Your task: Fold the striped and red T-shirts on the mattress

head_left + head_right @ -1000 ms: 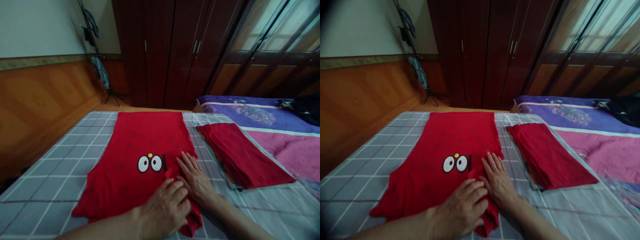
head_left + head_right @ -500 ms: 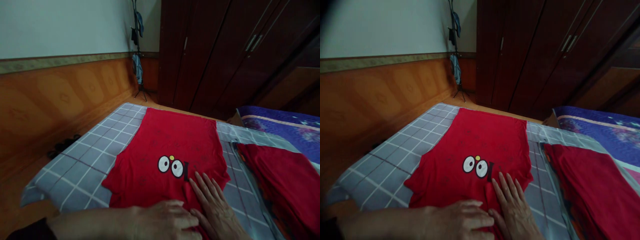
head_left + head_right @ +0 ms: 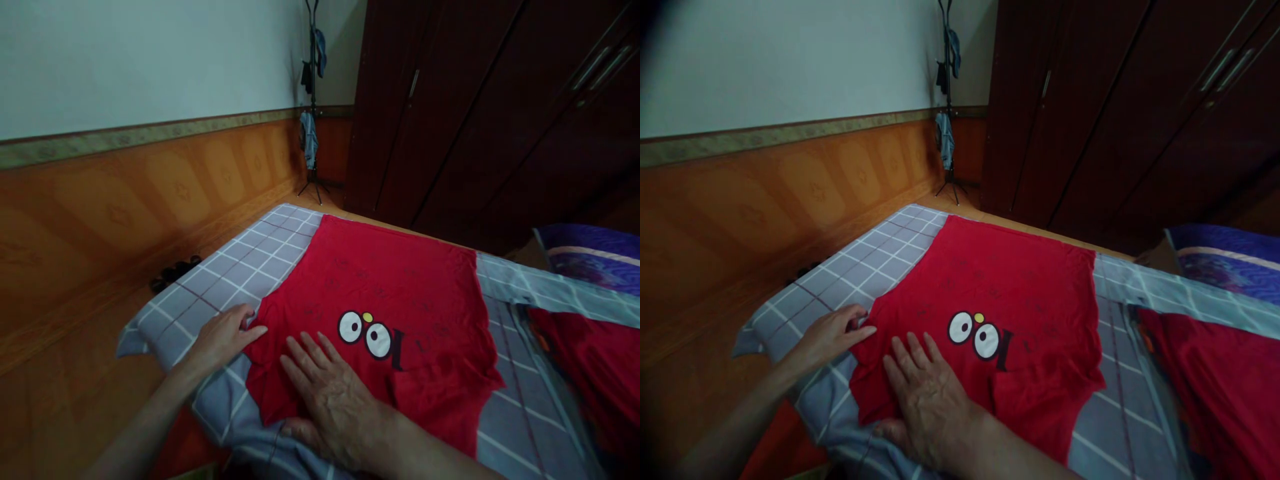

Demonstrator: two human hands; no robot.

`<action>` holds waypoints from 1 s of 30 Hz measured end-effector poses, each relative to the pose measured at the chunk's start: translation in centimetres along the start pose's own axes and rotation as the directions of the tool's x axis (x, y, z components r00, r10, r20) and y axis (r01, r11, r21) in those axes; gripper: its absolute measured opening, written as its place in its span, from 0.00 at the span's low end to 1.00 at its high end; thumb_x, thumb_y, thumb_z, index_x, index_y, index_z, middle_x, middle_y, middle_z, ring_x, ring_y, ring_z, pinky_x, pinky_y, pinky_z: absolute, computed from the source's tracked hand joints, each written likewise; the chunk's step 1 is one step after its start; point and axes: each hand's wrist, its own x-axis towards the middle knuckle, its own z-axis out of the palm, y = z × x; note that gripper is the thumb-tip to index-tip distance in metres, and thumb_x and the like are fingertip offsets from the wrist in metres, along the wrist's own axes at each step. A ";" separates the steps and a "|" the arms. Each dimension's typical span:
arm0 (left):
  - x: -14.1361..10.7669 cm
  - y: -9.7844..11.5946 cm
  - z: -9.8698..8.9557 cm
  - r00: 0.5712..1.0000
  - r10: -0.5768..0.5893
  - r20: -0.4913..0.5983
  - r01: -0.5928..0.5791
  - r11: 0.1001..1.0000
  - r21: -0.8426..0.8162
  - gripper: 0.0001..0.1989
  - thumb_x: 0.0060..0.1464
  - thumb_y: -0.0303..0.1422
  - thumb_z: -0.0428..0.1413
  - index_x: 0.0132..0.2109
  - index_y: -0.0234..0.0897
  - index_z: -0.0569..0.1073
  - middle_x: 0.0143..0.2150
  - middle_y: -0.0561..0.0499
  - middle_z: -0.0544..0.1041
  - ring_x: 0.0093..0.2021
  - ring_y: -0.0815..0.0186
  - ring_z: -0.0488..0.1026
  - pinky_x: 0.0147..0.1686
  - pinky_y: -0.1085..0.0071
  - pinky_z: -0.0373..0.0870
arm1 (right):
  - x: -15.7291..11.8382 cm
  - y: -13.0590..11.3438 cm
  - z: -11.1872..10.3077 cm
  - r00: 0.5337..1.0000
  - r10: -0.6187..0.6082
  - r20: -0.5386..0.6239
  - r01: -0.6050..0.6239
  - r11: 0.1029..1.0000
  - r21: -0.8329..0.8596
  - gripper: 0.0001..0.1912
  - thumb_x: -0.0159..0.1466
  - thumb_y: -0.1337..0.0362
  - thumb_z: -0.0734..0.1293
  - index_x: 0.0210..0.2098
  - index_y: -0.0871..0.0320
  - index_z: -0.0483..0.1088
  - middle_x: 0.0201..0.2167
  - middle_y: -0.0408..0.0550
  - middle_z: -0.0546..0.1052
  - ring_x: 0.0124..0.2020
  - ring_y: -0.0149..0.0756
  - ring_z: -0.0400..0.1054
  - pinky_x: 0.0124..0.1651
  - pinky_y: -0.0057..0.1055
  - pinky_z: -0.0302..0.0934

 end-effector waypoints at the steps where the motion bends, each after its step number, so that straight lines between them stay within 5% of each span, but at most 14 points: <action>1: -0.4 0.1 0.2 1.000 -0.023 -0.006 0.023 1.000 -0.018 0.14 0.51 0.44 0.53 0.38 0.39 0.70 0.33 0.51 0.75 0.34 0.61 0.72 0.34 0.70 0.63 | 0.7 -0.1 0.1 0.999 -0.026 0.021 0.026 0.999 0.041 0.39 0.65 0.42 0.52 0.66 0.62 0.48 0.67 0.57 0.45 0.68 0.48 0.33 0.67 0.49 0.30; 7: -0.9 0.0 0.5 0.999 -0.016 -0.042 0.009 0.984 -0.175 0.10 0.52 0.39 0.48 0.27 0.40 0.64 0.25 0.55 0.69 0.28 0.65 0.67 0.30 0.71 0.60 | 1.7 0.3 1.2 0.998 -0.061 0.019 0.058 0.991 0.124 0.38 0.66 0.42 0.51 0.66 0.63 0.49 0.67 0.57 0.48 0.68 0.47 0.34 0.67 0.47 0.28; 10: -0.8 -0.1 0.5 0.998 -0.042 -0.052 0.025 0.957 -0.287 0.12 0.53 0.43 0.48 0.31 0.39 0.66 0.25 0.56 0.69 0.27 0.65 0.67 0.29 0.71 0.60 | 1.3 0.4 1.5 0.999 -0.047 -0.012 0.048 0.992 0.119 0.37 0.67 0.45 0.52 0.66 0.65 0.48 0.67 0.58 0.47 0.68 0.46 0.34 0.67 0.45 0.29; 12: -0.8 0.1 0.7 0.998 -0.046 -0.030 0.035 0.960 -0.276 0.13 0.49 0.44 0.53 0.35 0.39 0.67 0.26 0.56 0.70 0.29 0.64 0.68 0.30 0.72 0.60 | 1.2 0.2 1.6 0.999 -0.037 -0.033 0.040 0.994 0.103 0.36 0.67 0.47 0.53 0.65 0.66 0.49 0.67 0.60 0.47 0.68 0.47 0.35 0.68 0.44 0.30; 16: -0.6 0.1 0.7 1.000 -0.028 0.012 0.030 0.965 -0.262 0.13 0.48 0.42 0.53 0.25 0.39 0.63 0.21 0.58 0.63 0.25 0.67 0.63 0.27 0.73 0.57 | 1.1 0.0 1.7 0.998 -0.034 -0.051 0.037 0.998 0.052 0.33 0.67 0.50 0.55 0.63 0.67 0.55 0.66 0.60 0.51 0.67 0.47 0.38 0.67 0.43 0.32; 22: 0.1 -2.7 -0.2 0.979 -0.206 0.011 0.161 0.733 -0.661 0.09 0.48 0.36 0.52 0.35 0.37 0.67 0.26 0.58 0.70 0.26 0.67 0.67 0.27 0.73 0.62 | 0.9 0.2 1.7 0.998 -0.060 -0.027 0.061 0.997 0.045 0.34 0.67 0.47 0.54 0.64 0.63 0.53 0.67 0.58 0.48 0.68 0.47 0.36 0.67 0.46 0.34; 30: 1.1 -2.1 -2.7 1.000 0.029 -0.008 -0.030 0.944 -0.329 0.15 0.51 0.43 0.53 0.37 0.37 0.75 0.36 0.50 0.76 0.37 0.61 0.72 0.37 0.70 0.65 | 1.0 0.2 1.9 0.998 -0.056 -0.020 0.057 0.997 0.043 0.34 0.67 0.47 0.54 0.64 0.63 0.53 0.67 0.59 0.47 0.68 0.48 0.35 0.67 0.47 0.33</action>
